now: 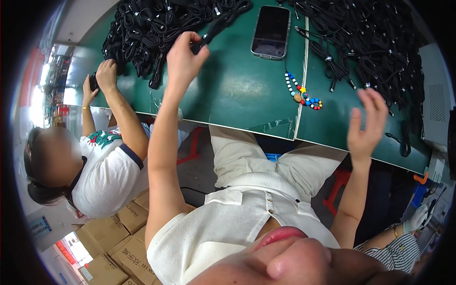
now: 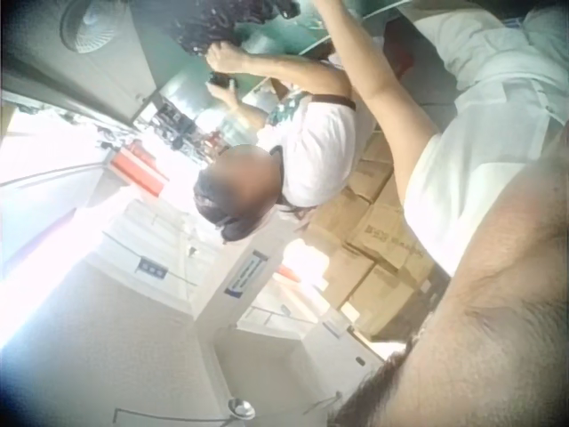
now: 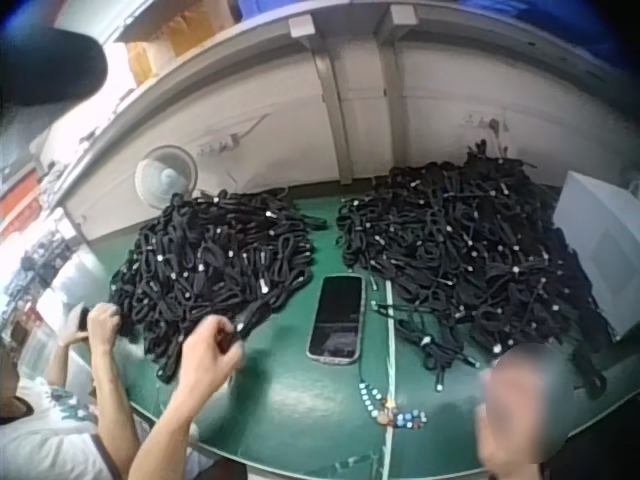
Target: Wrapping and organizing black electrical cables at a factory workbench.
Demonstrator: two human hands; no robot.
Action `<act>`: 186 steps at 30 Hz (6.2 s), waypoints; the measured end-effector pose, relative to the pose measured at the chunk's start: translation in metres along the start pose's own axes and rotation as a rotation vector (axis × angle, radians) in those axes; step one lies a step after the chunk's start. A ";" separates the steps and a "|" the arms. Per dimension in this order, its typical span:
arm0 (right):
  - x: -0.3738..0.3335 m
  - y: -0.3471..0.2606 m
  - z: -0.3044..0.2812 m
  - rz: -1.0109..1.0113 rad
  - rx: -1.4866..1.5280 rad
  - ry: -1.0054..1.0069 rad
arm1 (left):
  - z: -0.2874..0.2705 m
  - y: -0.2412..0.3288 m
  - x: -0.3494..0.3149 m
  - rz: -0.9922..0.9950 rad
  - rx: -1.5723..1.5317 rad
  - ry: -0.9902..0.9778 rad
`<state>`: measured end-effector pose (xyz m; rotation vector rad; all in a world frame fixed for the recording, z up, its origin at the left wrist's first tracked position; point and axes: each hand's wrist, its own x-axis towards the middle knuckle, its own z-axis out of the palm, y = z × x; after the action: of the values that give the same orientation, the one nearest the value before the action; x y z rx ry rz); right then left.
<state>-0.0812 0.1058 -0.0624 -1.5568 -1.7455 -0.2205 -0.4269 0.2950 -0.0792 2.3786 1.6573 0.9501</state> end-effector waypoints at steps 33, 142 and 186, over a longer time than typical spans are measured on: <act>-0.004 -0.082 0.058 0.362 0.983 0.010 | 0.030 0.159 -0.119 -0.593 -1.741 -0.304; -0.022 -0.076 0.048 0.506 1.379 0.108 | 0.018 0.156 -0.087 -0.396 -1.371 -0.474; -0.009 -0.069 0.050 0.198 0.651 0.138 | 0.024 0.178 -0.090 0.118 -0.877 0.056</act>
<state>-0.1654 0.1121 -0.0777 -1.1820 -1.3528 0.3073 -0.2883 0.1506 -0.0646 1.8405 0.8199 1.3932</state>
